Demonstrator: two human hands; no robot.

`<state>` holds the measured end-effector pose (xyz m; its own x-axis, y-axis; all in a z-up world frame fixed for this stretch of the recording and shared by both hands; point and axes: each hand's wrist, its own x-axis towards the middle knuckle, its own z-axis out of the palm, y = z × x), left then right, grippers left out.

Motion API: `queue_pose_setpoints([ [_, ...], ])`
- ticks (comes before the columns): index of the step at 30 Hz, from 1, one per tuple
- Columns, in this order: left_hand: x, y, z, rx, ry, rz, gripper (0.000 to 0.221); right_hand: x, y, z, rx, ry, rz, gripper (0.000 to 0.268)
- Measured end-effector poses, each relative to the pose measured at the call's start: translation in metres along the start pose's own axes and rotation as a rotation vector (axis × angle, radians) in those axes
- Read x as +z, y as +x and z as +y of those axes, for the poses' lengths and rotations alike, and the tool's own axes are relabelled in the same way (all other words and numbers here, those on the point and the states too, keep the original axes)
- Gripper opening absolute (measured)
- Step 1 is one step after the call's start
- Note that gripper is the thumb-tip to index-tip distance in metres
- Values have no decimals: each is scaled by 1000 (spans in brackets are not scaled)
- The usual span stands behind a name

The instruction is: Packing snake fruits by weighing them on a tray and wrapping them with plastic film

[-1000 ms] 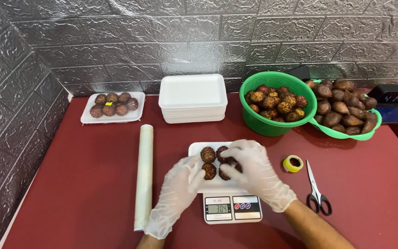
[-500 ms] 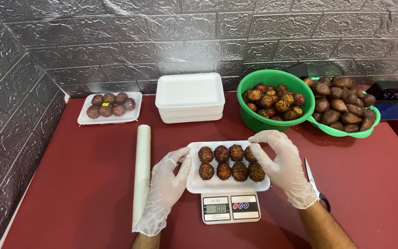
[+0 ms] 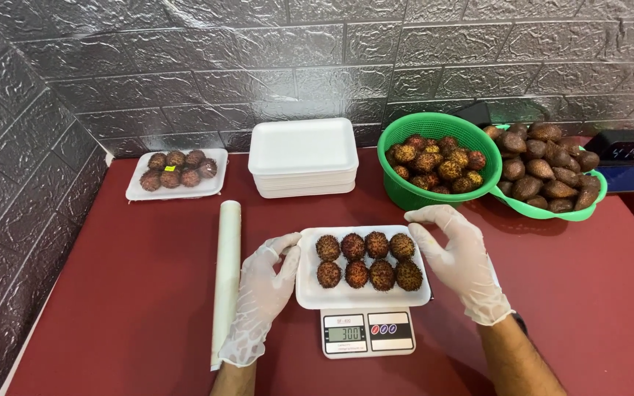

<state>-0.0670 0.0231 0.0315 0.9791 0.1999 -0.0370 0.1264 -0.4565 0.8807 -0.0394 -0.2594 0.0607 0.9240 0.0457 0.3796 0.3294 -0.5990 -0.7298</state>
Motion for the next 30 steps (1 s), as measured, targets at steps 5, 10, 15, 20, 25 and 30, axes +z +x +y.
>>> queue_pose_setpoints([
  [5,11,23,-23,32,135,-92,44,3,6,39,238,-79,-64,29],
  [10,32,53,-54,25,195,-130,35,6,6,55,466,-65,-110,29],
  [15,43,62,-40,157,230,-161,39,11,5,64,355,-70,-221,33],
  [20,57,59,-52,244,291,-57,41,-6,-1,62,360,-72,-327,43],
  [25,45,40,-40,121,233,-32,45,-25,-9,65,446,46,-529,39],
  [30,51,44,-54,-166,313,-56,52,-16,-15,71,252,-305,-671,61],
])
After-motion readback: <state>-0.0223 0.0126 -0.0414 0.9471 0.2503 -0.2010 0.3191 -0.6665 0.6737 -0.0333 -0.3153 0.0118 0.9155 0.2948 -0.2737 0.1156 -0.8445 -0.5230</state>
